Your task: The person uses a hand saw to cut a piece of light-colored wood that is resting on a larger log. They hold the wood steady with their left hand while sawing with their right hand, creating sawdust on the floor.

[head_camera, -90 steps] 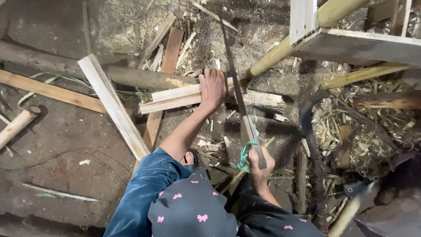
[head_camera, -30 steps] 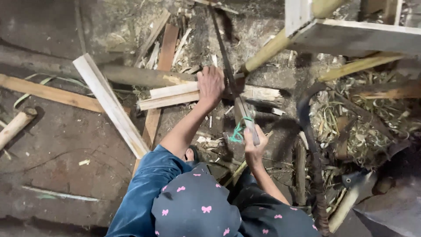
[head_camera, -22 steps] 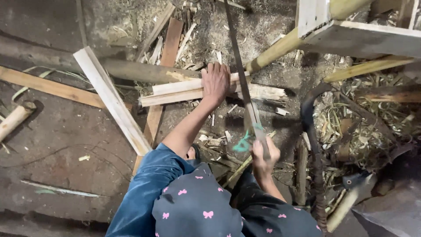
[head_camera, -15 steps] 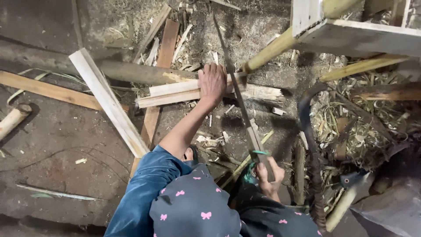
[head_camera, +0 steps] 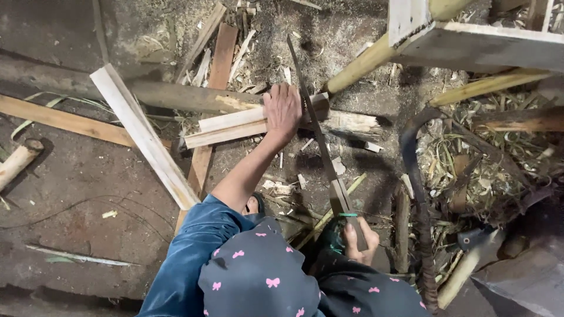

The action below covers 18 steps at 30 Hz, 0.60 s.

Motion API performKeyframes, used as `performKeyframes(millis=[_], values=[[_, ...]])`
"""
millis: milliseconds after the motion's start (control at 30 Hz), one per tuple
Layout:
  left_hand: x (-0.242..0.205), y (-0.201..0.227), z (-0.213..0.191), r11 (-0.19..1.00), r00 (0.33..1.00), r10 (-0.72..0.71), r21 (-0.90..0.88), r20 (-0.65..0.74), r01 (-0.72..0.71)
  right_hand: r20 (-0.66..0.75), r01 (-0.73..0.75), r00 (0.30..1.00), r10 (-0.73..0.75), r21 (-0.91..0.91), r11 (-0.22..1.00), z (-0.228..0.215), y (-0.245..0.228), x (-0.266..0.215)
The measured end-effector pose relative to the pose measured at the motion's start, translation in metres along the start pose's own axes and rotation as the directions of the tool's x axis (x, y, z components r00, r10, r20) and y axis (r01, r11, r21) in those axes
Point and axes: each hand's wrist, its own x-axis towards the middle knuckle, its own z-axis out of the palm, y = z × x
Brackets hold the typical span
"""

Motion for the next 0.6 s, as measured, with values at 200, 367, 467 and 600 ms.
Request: performKeyframes(millis=[200,367,467,600], values=[[-0.011,-0.001,-0.010,0.986,0.909,0.080,-0.103,-0.409,-0.133,-0.144,0.211,0.968,-0.206,0.016,0.977,0.050,0.033,0.056],[-0.011,0.000,-0.046,0.996,0.883,0.074,-0.016,-0.463,-0.092,-0.102,-0.105,0.985,0.140,0.289,0.952,0.051,-0.021,0.094],[-0.009,0.000,-0.020,0.997,0.950,0.031,-0.062,-0.311,-0.053,-0.180,0.155,0.977,-0.116,0.221,0.963,0.053,-0.015,0.074],[-0.003,0.003,-0.021,0.996,0.843,0.014,-0.068,-0.538,-0.060,-0.299,0.485,0.834,-0.463,-0.002,0.875,0.012,0.054,0.037]])
